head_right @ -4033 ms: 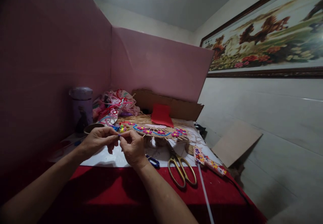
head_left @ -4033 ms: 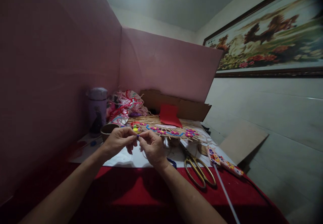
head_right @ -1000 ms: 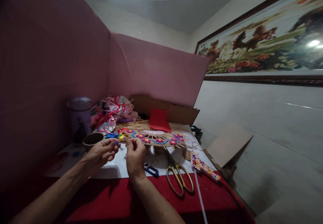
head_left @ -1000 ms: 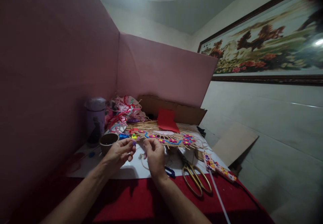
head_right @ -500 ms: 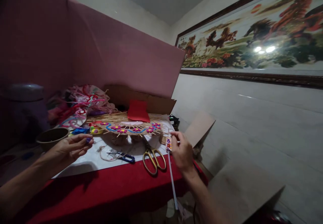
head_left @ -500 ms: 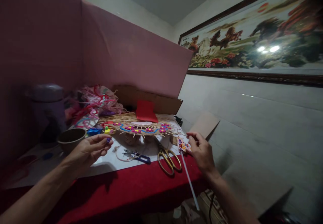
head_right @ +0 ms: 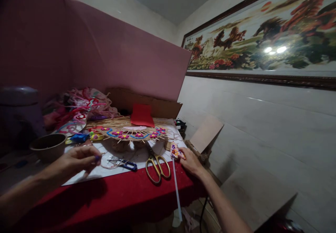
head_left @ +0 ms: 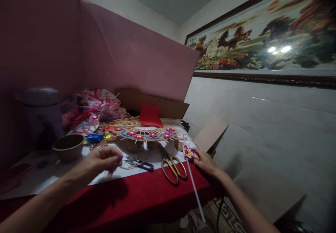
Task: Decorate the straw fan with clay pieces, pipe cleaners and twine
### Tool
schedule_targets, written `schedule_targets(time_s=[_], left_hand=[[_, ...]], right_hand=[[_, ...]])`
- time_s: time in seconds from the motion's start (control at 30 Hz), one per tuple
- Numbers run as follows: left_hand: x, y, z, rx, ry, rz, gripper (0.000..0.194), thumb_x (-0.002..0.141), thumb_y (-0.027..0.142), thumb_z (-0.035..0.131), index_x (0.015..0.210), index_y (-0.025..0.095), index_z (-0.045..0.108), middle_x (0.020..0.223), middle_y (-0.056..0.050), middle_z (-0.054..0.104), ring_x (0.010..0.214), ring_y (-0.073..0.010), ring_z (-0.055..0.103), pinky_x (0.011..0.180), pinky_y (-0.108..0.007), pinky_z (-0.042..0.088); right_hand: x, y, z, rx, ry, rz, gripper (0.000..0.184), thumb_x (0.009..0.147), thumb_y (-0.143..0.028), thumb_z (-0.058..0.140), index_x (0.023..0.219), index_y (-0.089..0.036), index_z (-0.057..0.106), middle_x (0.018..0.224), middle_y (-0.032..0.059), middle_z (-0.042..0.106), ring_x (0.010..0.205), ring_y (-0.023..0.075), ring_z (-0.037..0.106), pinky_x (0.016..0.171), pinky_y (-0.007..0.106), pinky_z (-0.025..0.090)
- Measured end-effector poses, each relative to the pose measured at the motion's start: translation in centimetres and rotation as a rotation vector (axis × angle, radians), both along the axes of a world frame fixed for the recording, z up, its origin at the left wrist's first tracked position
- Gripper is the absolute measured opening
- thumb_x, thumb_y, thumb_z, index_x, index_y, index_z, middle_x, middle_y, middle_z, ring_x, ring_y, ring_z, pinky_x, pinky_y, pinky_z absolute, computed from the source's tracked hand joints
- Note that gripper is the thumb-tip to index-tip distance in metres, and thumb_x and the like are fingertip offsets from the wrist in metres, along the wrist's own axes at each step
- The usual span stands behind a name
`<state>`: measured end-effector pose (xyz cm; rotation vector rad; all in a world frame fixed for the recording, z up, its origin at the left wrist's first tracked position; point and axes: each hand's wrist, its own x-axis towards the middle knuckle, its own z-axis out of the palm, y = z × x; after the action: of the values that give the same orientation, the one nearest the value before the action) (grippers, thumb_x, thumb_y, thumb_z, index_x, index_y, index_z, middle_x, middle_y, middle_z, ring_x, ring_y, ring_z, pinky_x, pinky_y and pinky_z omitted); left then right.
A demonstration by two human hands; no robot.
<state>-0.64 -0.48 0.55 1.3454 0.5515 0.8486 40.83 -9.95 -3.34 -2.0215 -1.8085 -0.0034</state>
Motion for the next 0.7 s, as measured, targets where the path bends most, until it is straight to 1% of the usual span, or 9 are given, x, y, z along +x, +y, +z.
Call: schedule_targets(time_s=[0.07,0.13,0.2,0.27,0.3,0.4,0.47,0.53,0.7], left_hand=[[1.6,-1.3,0.4,0.086,0.145,-0.181,0.009,0.068,0.023,0.069,0.071,0.014,0.066,0.060,-0.006,0.063,0.043,-0.0128,0.052,0.038,-0.022,0.043],[4.1,-2.6,1.0,0.190,0.237,-0.238,0.004,0.072,0.021,0.063,0.071,0.017,0.064,0.055,-0.002,0.059,0.044,-0.0127,0.052,0.039,-0.021,0.041],[7.1,-3.5,1.4,0.417,0.324,-0.236,0.009,0.074,0.014,0.056,0.073,0.017,0.064,0.062,-0.003,0.061,0.049,-0.0124,0.053,0.043,-0.020,0.040],[10.6,-3.9,1.4,0.727,0.443,-0.182,0.011,0.072,0.010,0.055,0.071,0.017,0.064,0.067,-0.004,0.064,0.061,-0.0152,0.056,0.054,-0.023,0.041],[12.4,-3.8,1.3,0.839,0.519,-0.172,0.010,0.072,0.011,0.055,0.074,0.017,0.064,0.070,-0.005,0.064,0.064,-0.0169,0.057,0.058,-0.025,0.041],[17.2,-3.3,0.7,1.117,0.727,-0.148,0.019,0.073,0.009,0.050,0.085,0.017,0.062,0.083,-0.009,0.064,0.079,-0.0218,0.057,0.066,-0.029,0.042],[19.6,-2.9,0.3,1.149,0.751,-0.142,0.028,0.071,0.003,0.047,0.091,0.016,0.060,0.089,-0.012,0.063,0.092,-0.0250,0.053,0.072,-0.031,0.043],[21.4,-2.4,-0.2,1.152,0.776,-0.135,0.030,0.070,0.003,0.046,0.095,0.014,0.058,0.092,-0.014,0.061,0.098,-0.0269,0.050,0.077,-0.034,0.043],[23.2,-1.3,-1.3,1.118,0.829,-0.128,0.031,0.070,0.005,0.047,0.098,0.014,0.057,0.092,-0.015,0.058,0.100,-0.0280,0.050,0.075,-0.034,0.044]], right_hand=[[0.1,0.0,0.0,-0.002,-0.001,0.022,0.040,0.072,-0.014,0.045,0.110,-0.016,0.055,0.108,0.0096,0.061,0.100,0.0211,0.055,0.087,0.030,0.039],[0.1,-0.2,0.0,-0.001,-0.001,0.028,0.042,0.069,-0.013,0.045,0.110,-0.016,0.055,0.107,0.0092,0.061,0.098,0.0212,0.055,0.085,0.030,0.040],[0.1,-0.3,-0.1,-0.002,0.001,0.024,0.042,0.069,-0.013,0.045,0.110,-0.017,0.053,0.105,0.0084,0.061,0.094,0.0210,0.056,0.081,0.029,0.040],[0.2,-0.3,-0.1,-0.004,0.004,0.015,0.041,0.070,-0.013,0.045,0.110,-0.018,0.052,0.102,0.0077,0.061,0.089,0.0206,0.057,0.077,0.029,0.040],[0.2,-0.3,-0.2,-0.004,0.005,0.014,0.041,0.070,-0.013,0.045,0.110,-0.019,0.052,0.101,0.0075,0.061,0.087,0.0204,0.057,0.076,0.028,0.040],[0.3,-0.2,-0.2,0.002,0.014,0.025,0.041,0.069,-0.014,0.044,0.109,-0.018,0.052,0.101,0.0070,0.061,0.087,0.0203,0.057,0.074,0.028,0.040],[0.4,-0.1,-0.3,0.011,0.021,0.036,0.040,0.069,-0.014,0.044,0.108,-0.018,0.053,0.100,0.0072,0.062,0.088,0.0207,0.057,0.075,0.028,0.040],[0.5,-0.1,-0.4,0.023,0.034,0.042,0.040,0.069,-0.014,0.045,0.108,-0.017,0.053,0.100,0.0077,0.062,0.089,0.0212,0.057,0.077,0.028,0.040],[0.7,-0.1,-0.5,0.049,0.090,0.050,0.040,0.068,-0.016,0.048,0.108,-0.017,0.054,0.103,0.0081,0.063,0.091,0.0218,0.057,0.079,0.029,0.041]])
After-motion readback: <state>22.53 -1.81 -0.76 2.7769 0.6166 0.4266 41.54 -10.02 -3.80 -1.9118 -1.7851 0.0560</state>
